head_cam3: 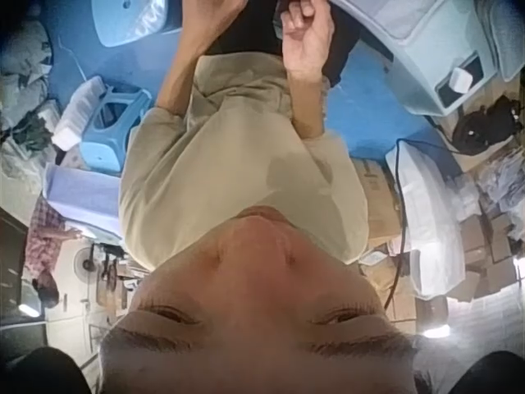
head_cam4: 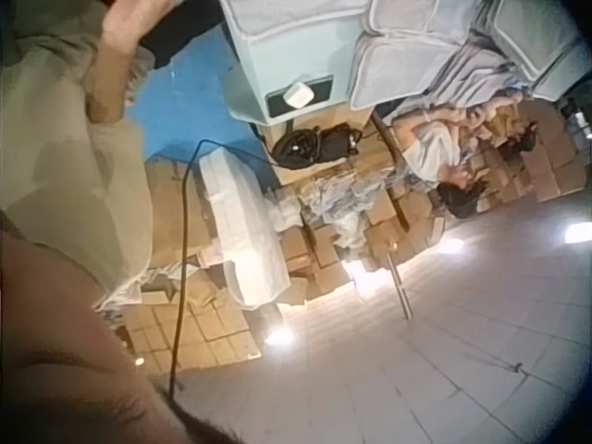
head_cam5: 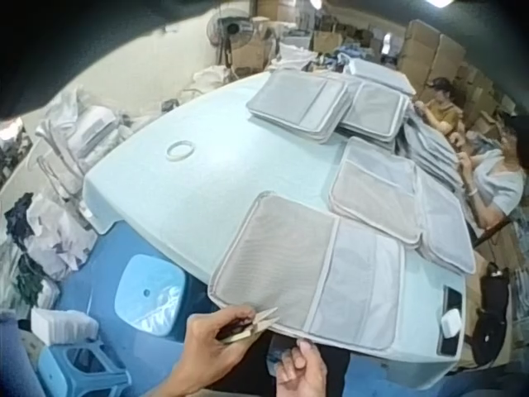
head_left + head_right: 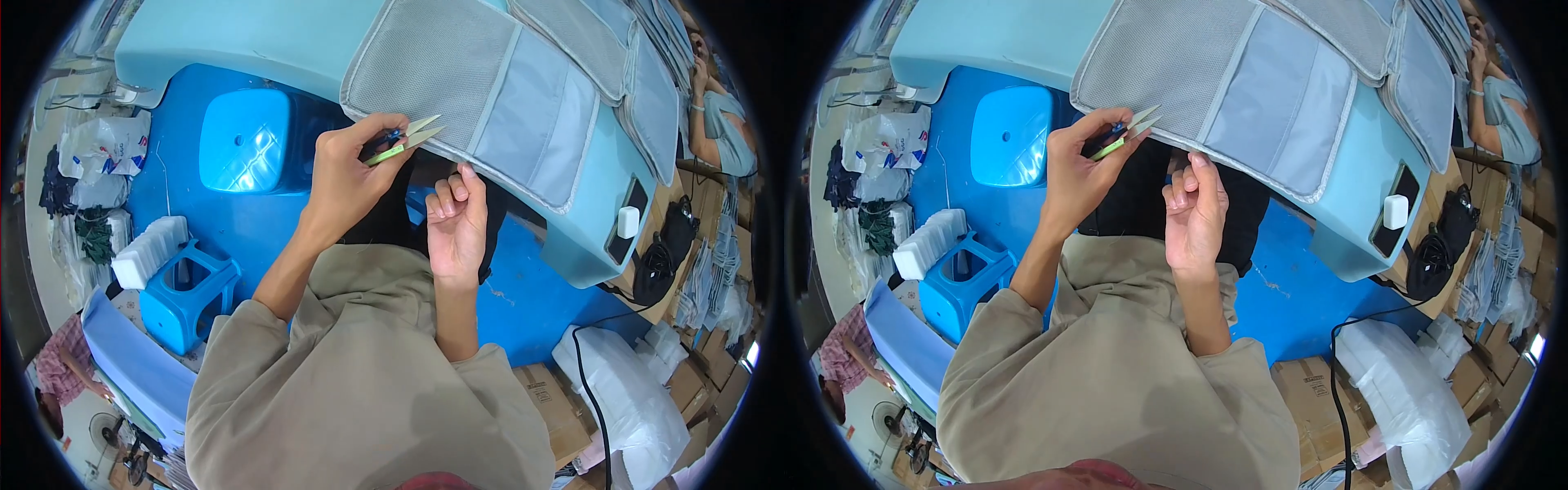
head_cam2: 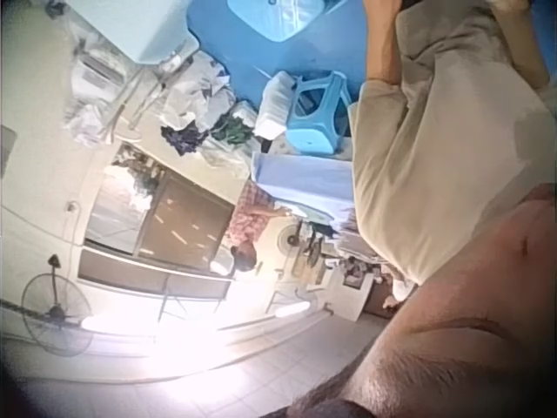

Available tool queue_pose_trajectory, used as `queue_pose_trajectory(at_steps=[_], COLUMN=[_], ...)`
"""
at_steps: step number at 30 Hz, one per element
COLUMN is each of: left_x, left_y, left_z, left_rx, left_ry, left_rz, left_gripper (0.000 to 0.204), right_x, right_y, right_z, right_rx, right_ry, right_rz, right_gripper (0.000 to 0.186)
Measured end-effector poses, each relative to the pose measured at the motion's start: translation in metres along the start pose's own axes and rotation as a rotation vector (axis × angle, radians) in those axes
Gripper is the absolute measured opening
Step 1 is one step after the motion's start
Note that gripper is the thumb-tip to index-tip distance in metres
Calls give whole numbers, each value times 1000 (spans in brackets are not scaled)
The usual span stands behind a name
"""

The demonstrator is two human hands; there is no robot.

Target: Trimming loose threads and inspecting zippers on fabric organizers at a workshop table.

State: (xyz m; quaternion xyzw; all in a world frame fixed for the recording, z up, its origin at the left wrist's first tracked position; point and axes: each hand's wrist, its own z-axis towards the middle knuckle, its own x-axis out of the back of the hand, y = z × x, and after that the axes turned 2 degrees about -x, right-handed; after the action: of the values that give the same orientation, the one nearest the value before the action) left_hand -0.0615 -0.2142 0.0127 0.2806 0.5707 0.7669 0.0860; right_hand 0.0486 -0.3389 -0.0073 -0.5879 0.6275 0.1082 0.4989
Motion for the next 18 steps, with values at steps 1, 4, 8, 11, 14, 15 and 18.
queue_pose_trajectory(at_steps=[1,4,8,11,14,15,18], left_x=[0,0,-1,-1,0,0,1], left_y=[0,3,3,5,6,6,8], left_z=[0,0,-1,-2,-3,-3,-3], left_rx=[2,-23,-36,-9,16,24,33], left_ry=[6,3,11,6,23,21,25], left_rz=[4,5,-14,-30,-142,-164,-192], left_gripper=[23,24,25,24,22,21,19], right_x=[1,0,-13,-13,-15,-15,-15], right_y=[0,0,1,3,3,2,1], right_z=[0,-2,-9,-10,-6,-4,1], right_rx=[-11,-14,73,119,126,127,99], right_ry=[-6,-2,80,67,46,46,39], right_rz=[8,4,-125,-244,-240,-240,-185], right_gripper=[13,14,18,25,21,21,21])
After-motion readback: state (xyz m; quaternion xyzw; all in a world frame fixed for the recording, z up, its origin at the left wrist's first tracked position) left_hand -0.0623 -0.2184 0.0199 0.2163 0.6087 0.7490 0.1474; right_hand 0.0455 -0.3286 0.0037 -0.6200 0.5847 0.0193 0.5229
